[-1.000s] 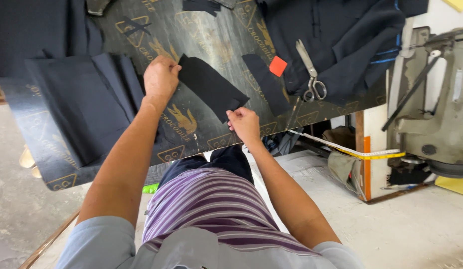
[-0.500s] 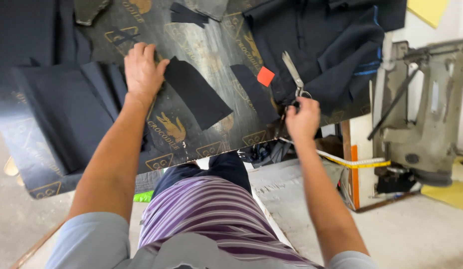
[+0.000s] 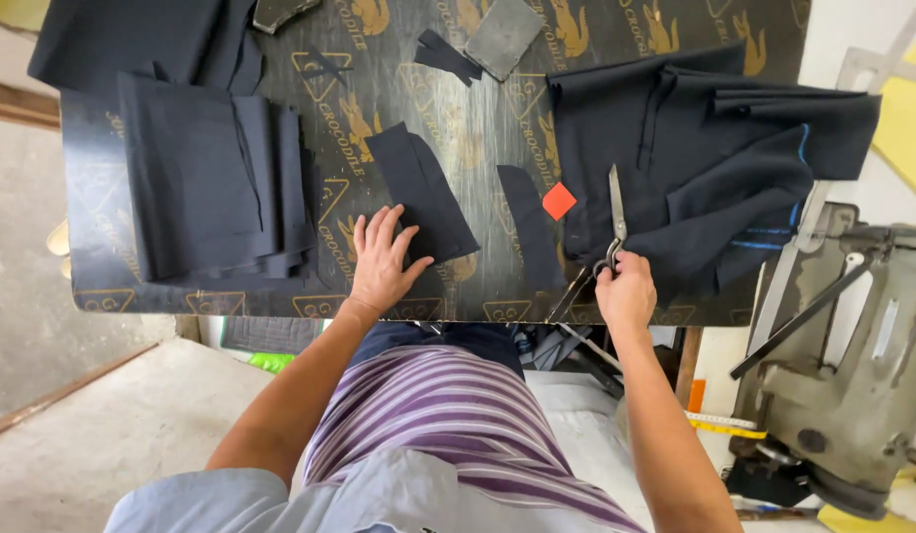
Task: The person marks a large piece of dark fabric with a red chalk-like tool, then uses shears to cut the fabric into several smaller pieces. The person folds and aligns the fabric pieces on the table while cutting them to size.
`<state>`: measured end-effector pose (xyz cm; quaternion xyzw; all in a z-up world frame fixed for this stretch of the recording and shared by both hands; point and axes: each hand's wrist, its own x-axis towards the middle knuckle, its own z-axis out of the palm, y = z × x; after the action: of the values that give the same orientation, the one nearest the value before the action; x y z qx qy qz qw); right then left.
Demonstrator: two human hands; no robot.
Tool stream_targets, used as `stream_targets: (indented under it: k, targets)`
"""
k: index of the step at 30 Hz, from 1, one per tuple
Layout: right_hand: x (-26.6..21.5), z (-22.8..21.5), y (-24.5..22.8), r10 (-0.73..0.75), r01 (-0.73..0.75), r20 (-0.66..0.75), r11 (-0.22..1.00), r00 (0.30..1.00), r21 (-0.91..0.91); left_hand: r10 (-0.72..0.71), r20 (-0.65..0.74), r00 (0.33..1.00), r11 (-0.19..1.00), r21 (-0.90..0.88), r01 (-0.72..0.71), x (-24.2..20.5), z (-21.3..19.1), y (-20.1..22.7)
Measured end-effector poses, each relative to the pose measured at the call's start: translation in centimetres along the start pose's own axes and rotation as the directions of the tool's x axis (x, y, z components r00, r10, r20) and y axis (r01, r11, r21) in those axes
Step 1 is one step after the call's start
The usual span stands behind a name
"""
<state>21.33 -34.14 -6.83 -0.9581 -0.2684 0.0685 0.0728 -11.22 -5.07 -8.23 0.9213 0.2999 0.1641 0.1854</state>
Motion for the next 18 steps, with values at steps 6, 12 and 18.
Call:
stream_targets:
  k: [6, 12, 18]
  targets:
    - [1.5, -2.6, -0.3, 0.133, -0.148, 0.176, 0.986, 0.975, 0.073, -0.053, 0.009, 0.999, 0.997, 0.064, 0.052, -0.4, 1.4, 1.0]
    - [0.1, -4.9, -2.4, 0.253, -0.407, 0.387, 0.824, 0.887, 0.395, -0.029, -0.012, 1.0, 0.997, 0.066, 0.03, -1.2, 1.5, 1.3]
    - [-6.3, -4.6, -7.6, 0.18, -0.395, 0.373, 0.649, 0.91, 0.651, 0.078, -0.02, 0.997, 0.995, 0.059, -0.076, -1.7, 0.7, 0.2]
